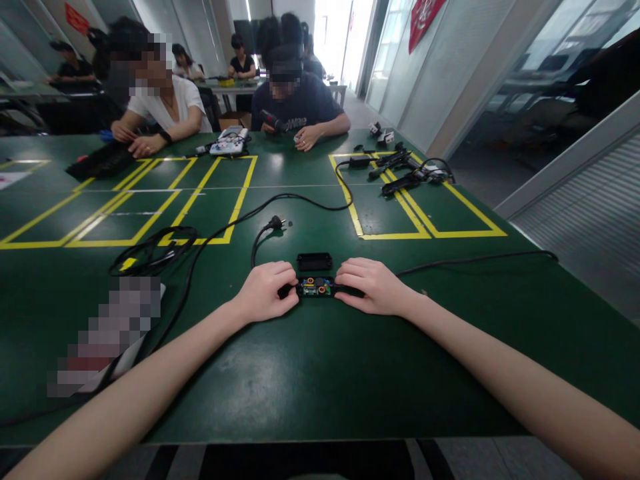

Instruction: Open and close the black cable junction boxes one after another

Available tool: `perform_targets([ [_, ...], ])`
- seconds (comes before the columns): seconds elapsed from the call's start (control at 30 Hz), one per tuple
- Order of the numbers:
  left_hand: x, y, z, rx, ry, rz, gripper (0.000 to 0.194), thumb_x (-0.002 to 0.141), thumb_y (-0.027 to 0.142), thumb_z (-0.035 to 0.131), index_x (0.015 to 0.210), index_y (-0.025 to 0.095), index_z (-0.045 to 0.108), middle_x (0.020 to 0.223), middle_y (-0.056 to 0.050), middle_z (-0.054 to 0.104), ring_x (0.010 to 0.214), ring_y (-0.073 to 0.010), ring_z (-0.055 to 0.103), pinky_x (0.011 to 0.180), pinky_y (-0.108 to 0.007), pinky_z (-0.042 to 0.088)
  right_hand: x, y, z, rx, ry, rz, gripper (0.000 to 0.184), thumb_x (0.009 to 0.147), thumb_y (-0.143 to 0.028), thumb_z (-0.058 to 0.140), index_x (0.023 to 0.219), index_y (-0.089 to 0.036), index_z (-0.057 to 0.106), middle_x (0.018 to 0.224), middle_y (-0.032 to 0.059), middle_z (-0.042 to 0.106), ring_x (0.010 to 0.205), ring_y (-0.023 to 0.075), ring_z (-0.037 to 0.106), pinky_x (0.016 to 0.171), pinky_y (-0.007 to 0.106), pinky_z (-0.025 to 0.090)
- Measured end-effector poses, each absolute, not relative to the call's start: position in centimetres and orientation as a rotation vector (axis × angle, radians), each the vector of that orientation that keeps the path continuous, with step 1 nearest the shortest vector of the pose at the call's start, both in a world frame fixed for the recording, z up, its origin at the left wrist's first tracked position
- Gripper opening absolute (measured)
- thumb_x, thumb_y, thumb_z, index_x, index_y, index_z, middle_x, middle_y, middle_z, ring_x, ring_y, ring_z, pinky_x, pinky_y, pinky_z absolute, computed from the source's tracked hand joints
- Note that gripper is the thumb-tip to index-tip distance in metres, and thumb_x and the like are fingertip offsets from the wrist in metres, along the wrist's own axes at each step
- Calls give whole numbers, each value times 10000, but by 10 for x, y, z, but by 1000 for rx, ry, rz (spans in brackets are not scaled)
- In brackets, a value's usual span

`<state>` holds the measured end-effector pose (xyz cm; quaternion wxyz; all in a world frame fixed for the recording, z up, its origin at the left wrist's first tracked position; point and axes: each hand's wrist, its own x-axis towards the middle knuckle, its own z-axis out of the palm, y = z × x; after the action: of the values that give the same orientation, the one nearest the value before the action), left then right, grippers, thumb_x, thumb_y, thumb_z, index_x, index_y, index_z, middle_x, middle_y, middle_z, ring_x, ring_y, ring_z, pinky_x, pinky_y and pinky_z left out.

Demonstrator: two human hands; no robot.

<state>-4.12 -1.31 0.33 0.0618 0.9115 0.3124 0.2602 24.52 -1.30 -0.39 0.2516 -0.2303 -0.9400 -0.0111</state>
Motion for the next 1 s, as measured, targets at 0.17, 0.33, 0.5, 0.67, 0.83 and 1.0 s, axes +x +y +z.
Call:
perform_targets([
  [0.17, -39, -12, 4, 2717, 1095, 841, 138, 924, 255, 552, 862, 195, 660, 822, -42, 704, 799, -202, 634, 758, -345, 497, 242, -13, -6, -798, -2439, 8, 348, 1000, -367, 571, 1261, -158, 666, 1064, 128, 725, 969, 266, 633, 894, 445, 503],
  [0.33, -38, -11, 2, 2679, 1181, 746, 550, 855, 569, 726, 1260, 202, 671, 1249, -126, 704, 1134, -318, 638, 961, -494, 523, 239, -13, -10, -1029, -2516, -9, 424, 1037, -406, 518, 1400, -233, 652, 1290, 155, 657, 1181, 316, 558, 1001, 527, 453],
  [0.5, -40, -9, -4, 2759, 1075, 736, 533, 810, 565, 786, 1190, 199, 715, 1230, -136, 719, 1129, -319, 657, 968, -506, 543, 238, -15, -13, -1000, -2463, 87, 346, 1058, -340, 481, 1247, -222, 745, 1174, 142, 668, 1100, 284, 590, 939, 488, 506],
  [0.67, -42, -8, -5, 2768, 1034, 823, 482, 810, 509, 808, 1176, 210, 713, 1233, -134, 718, 1110, -303, 679, 945, -488, 568, 234, -17, -11, -947, -2259, 347, 289, 1041, -276, 502, 1160, -231, 762, 1112, 112, 643, 1025, 241, 633, 894, 426, 566],
  [0.83, -42, -9, -3, 2767, 955, 860, 484, 813, 489, 813, 1194, 213, 699, 1269, -141, 701, 1124, -308, 682, 936, -493, 583, 231, -17, -8, -971, -2043, 553, 200, 994, -271, 600, 979, -221, 793, 978, 78, 674, 900, 208, 668, 799, 362, 588],
  [1.0, -43, -9, -5, 2766, 940, 904, 484, 800, 457, 835, 1184, 203, 687, 1316, -151, 670, 1159, -305, 678, 962, -481, 581, 228, -19, -11, -994, -1862, 805, 152, 937, -297, 661, 977, -210, 779, 992, 72, 674, 828, 180, 684, 717, 324, 618],
])
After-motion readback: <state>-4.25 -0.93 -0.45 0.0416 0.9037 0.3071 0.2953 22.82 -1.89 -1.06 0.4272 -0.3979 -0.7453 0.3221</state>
